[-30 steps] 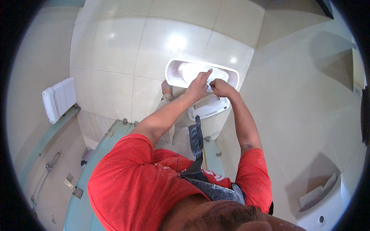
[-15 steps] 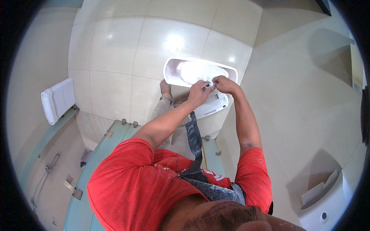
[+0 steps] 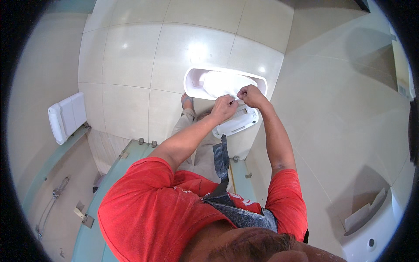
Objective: The person removes a white trash bin from the floor, opens it, and empties its contents into a larger white bin. They then remove the inner plastic bag, tie it, and place it on the floor before returning the empty bin to its original position.
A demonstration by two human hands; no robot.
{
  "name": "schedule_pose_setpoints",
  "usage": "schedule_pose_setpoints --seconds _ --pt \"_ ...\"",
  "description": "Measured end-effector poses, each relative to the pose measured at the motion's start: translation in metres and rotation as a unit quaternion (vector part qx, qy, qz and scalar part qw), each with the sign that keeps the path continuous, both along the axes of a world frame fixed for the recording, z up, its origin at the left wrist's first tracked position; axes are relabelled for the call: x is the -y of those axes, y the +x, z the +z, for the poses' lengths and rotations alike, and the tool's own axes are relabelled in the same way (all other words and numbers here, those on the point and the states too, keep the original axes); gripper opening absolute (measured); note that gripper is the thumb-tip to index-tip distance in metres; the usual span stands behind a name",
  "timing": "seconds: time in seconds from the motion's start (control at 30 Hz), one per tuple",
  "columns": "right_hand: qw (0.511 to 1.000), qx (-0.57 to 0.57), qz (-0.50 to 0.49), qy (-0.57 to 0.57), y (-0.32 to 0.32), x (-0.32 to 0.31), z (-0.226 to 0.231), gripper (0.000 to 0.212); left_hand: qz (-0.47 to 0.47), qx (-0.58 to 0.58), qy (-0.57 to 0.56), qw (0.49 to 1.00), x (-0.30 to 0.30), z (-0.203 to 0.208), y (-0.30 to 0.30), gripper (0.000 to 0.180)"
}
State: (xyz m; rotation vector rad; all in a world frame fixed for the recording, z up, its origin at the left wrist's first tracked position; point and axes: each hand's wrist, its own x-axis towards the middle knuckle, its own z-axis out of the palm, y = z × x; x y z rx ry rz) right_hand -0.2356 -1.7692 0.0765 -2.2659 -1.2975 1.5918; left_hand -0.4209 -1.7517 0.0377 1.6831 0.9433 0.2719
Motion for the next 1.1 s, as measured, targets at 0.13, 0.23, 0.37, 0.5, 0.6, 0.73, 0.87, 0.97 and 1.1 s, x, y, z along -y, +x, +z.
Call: schedule_pose_setpoints --seconds 0.13,0.23,0.37,0.5,0.6,0.73,0.87,0.97,1.1 --pt "0.987 0.083 -0.049 0.128 -0.009 0.006 0.000 0.014 0.011 -0.030 -0.008 0.999 -0.002 -0.001 -0.005 0.029" --pt "0.966 0.177 -0.048 0.183 -0.007 0.017 -0.023 0.013 -0.023 -0.100 0.010 0.995 -0.003 -0.013 -0.014 0.029" --pt "0.951 0.248 -0.047 0.178 0.008 0.033 -0.047 0.013 -0.016 -0.138 -0.060 0.988 -0.006 -0.014 -0.032 0.032" --pt "0.930 0.239 -0.141 0.241 -0.005 0.035 -0.038 0.014 0.003 -0.111 -0.017 0.994 -0.013 0.005 -0.034 0.033" --pt "0.925 0.207 -0.185 0.260 -0.004 0.027 -0.021 0.014 0.018 -0.139 0.033 0.990 -0.033 0.008 -0.038 0.034" --pt "0.932 0.233 -0.196 0.195 -0.001 0.043 -0.035 0.012 -0.005 -0.244 -0.029 0.969 -0.041 0.010 -0.033 0.038" --pt "0.908 0.194 -0.303 0.216 0.002 0.033 -0.021 0.012 -0.067 -0.212 -0.011 0.975 -0.051 0.042 -0.012 0.042" --pt "0.909 0.154 -0.284 0.263 0.013 0.014 0.036 0.015 -0.124 -0.106 -0.027 0.986 -0.063 0.075 0.004 0.030" --pt "0.912 0.078 -0.268 0.299 0.030 -0.011 0.114 0.016 -0.183 0.008 0.021 0.983 -0.090 0.140 0.039 0.026"
